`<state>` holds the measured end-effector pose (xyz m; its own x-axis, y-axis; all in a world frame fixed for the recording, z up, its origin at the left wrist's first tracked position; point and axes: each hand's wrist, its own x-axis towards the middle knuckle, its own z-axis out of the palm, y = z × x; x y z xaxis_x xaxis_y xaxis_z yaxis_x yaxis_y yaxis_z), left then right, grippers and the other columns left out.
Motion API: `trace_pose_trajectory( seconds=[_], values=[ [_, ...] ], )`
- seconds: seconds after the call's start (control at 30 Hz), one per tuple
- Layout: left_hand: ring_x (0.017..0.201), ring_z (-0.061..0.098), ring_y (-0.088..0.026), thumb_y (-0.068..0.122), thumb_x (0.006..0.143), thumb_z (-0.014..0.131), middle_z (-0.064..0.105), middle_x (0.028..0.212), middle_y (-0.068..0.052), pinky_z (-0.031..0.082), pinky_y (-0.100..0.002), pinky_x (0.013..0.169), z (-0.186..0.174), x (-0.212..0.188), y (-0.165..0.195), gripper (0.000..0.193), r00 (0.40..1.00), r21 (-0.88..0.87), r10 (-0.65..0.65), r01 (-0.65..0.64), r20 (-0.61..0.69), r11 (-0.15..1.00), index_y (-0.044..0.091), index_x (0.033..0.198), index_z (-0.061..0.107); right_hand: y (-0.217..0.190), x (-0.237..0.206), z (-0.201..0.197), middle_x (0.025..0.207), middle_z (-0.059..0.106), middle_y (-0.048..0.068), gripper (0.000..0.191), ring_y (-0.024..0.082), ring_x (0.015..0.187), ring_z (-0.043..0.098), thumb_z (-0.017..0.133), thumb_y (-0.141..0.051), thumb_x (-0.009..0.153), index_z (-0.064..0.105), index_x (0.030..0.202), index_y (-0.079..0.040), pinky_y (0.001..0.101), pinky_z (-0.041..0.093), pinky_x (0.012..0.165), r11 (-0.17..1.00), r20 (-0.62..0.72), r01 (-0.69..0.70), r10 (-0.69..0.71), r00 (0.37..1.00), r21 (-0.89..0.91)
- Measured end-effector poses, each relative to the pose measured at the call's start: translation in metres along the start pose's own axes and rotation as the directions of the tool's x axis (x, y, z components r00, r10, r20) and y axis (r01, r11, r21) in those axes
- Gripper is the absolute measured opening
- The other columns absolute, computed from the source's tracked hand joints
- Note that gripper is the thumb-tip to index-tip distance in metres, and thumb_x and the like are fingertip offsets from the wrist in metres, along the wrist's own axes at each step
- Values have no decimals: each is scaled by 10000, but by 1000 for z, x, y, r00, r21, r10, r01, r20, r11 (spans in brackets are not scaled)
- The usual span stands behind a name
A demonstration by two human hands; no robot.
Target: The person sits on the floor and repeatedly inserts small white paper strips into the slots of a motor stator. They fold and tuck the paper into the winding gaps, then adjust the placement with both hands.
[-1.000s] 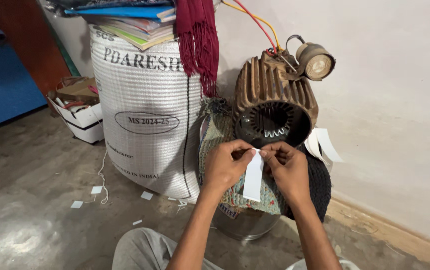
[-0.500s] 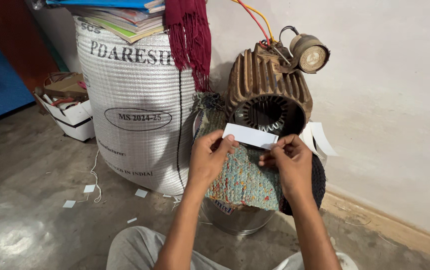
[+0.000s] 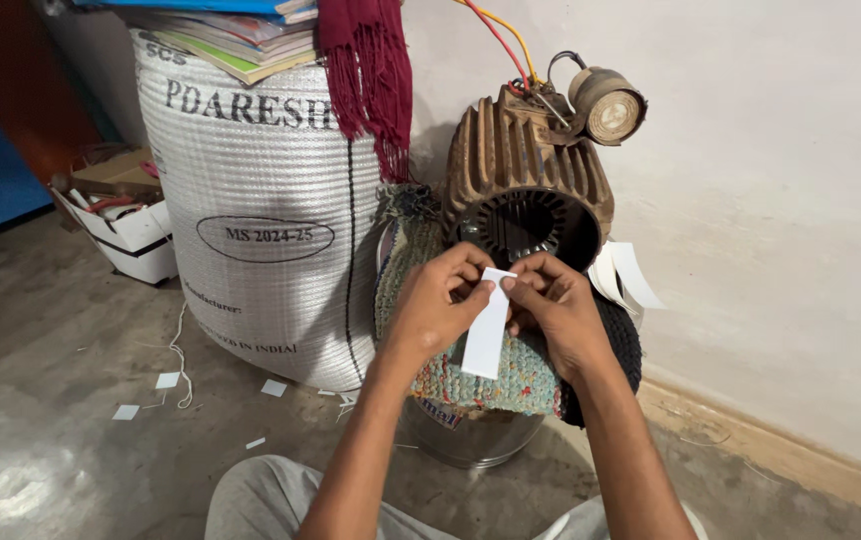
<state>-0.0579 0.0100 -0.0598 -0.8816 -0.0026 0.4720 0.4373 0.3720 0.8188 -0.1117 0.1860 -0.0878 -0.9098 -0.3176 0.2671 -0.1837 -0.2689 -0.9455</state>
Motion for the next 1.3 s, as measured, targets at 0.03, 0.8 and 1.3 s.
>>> trace_pose_trajectory(
  seconds=[0.03,0.8,1.3],
  values=[
    [813,767,-160,127,897,716,768,890,-91,601,-336,672,3,-1,-2,205,999,-55,-16,14,-28,998,25,1074,691,2,1,0,776,678,38,121,124,654,651,712,-36,954,641,1045,-2,283,510,527,1000,-8,11,-11,1000,7],
    [751,776,-192,75,882,731,789,862,-113,599,-328,673,13,3,-13,136,996,31,-42,45,-82,999,15,1001,758,23,2,-3,806,697,21,89,64,725,619,711,32,914,656,854,-3,238,502,640,972,-61,88,-103,993,-218],
    [653,763,-184,148,731,815,789,768,-107,595,-328,623,30,3,-8,145,923,105,-251,291,-292,951,43,828,788,0,-22,26,800,726,74,81,130,674,615,701,-14,876,629,870,22,312,467,594,682,-229,87,-359,905,-726]
  ],
)
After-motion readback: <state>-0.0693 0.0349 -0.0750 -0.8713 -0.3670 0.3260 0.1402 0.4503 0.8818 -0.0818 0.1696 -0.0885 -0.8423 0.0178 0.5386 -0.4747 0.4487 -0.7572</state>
